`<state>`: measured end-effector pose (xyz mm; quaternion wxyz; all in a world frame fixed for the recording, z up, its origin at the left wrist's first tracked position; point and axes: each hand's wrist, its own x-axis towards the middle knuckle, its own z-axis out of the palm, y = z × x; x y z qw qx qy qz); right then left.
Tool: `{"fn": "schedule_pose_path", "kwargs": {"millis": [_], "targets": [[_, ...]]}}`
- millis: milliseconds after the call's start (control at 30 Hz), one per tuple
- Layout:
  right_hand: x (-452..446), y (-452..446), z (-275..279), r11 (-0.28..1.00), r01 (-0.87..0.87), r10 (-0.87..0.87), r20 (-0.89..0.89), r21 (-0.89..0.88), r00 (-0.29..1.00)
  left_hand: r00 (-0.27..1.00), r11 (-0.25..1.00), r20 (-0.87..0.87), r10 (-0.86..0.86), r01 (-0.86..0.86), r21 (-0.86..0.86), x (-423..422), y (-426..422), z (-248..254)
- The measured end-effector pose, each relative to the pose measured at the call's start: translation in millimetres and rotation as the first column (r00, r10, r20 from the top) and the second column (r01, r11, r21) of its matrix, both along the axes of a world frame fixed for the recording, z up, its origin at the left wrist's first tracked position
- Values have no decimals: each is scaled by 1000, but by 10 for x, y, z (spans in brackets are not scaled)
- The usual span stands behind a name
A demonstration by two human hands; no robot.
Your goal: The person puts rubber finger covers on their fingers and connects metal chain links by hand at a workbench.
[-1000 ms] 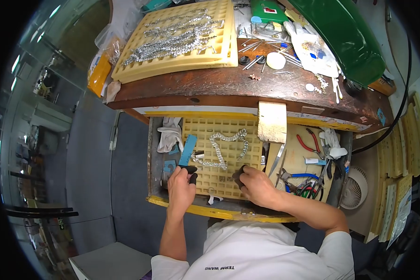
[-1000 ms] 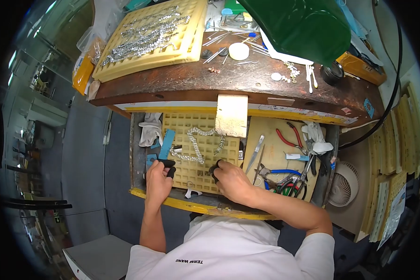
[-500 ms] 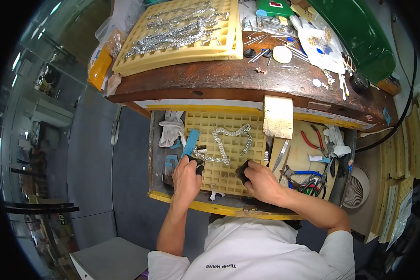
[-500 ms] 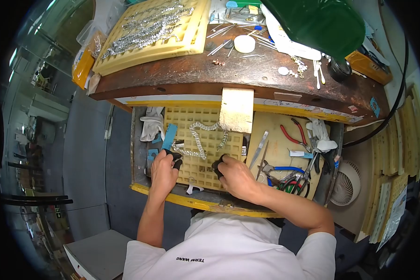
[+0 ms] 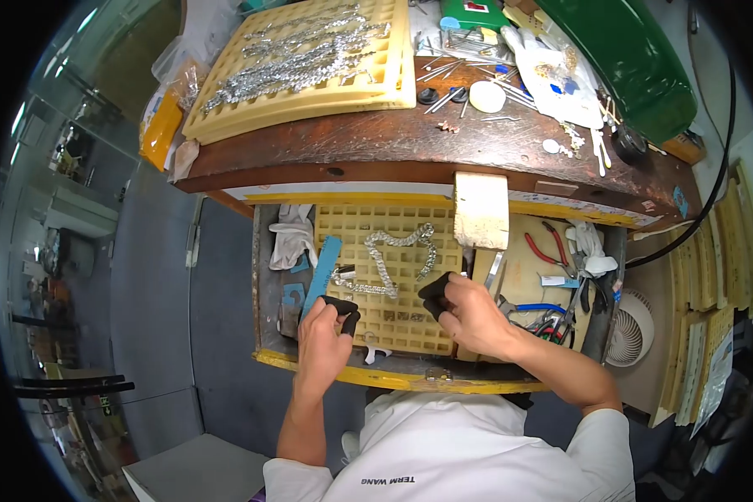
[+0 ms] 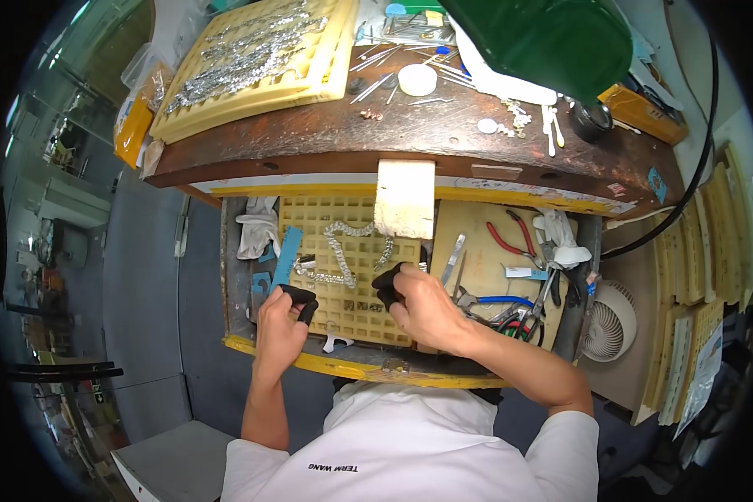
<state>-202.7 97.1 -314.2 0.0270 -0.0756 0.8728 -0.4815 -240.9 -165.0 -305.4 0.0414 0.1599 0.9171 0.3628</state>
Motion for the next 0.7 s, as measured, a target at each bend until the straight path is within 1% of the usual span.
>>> {"fn": "schedule_pose_path", "kwargs": {"millis": [33, 67, 100, 167, 200, 233, 267, 300, 333, 400, 433, 533, 600, 633, 700], "targets": [[-12, 41, 28, 999, 34, -35, -31, -31, 999, 1000, 999, -13, -5, 5, 52, 33, 102, 27], [-12, 59, 156, 993, 82, -84, -19, -85, 996, 1000, 995, -23, -9, 12, 102, 66, 175, 37], [7, 82, 167, 993, 90, -92, -14, -79, 996, 996, 995, -16, -84, 85, 61, 72, 186, -30], [14, 127, 184, 994, 94, -97, -78, -47, 992, 990, 989, 9, -140, 140, -55, 140, 334, -6], [41, 123, 193, 994, 47, -41, -58, 97, 997, 987, 984, 14, -160, 160, -71, 156, 401, -24], [79, 70, 170, 981, -14, 26, -60, 192, 998, 986, 983, 20, -168, 169, -69, 172, 418, -38], [91, -1, 130, 955, -72, 94, -61, 288, 994, 985, 977, 1, -170, 169, -128, 165, 448, -55], [116, -102, 46, 949, -65, 110, -134, 307, 985, 984, 968, -19, -174, 168, -187, 159, 473, -64], [118, -186, -22, 918, -114, 173, -124, 380, 977, 984, 969, -16, -177, 171, -178, 163, 480, -35], [76, -302, -94, 862, -152, 254, -151, 484, 955, 985, 977, -32, -172, 166, -131, 170, 469, -70], [66, -327, -117, 853, -173, 262, -118, 493, 958, 984, 980, -45, -170, 164, -117, 176, 482, -63], [66, -305, -152, 875, -176, 265, -140, 451, 954, 981, 981, -72, -177, 170, -96, 166, 478, -120], [92, -271, -164, 882, -179, 285, -191, 435, 939, 981, 960, -35, -189, 177, -217, 167, 481, -58], [106, -262, -175, 889, -178, 292, -221, 421, 931, 983, 960, -24, -180, 171, -221, 174, 482, -49], [133, -239, -121, 890, -186, 297, -218, 417, 930, 981, 959, -27, -193, 183, -218, 171, 461, -49]]}}
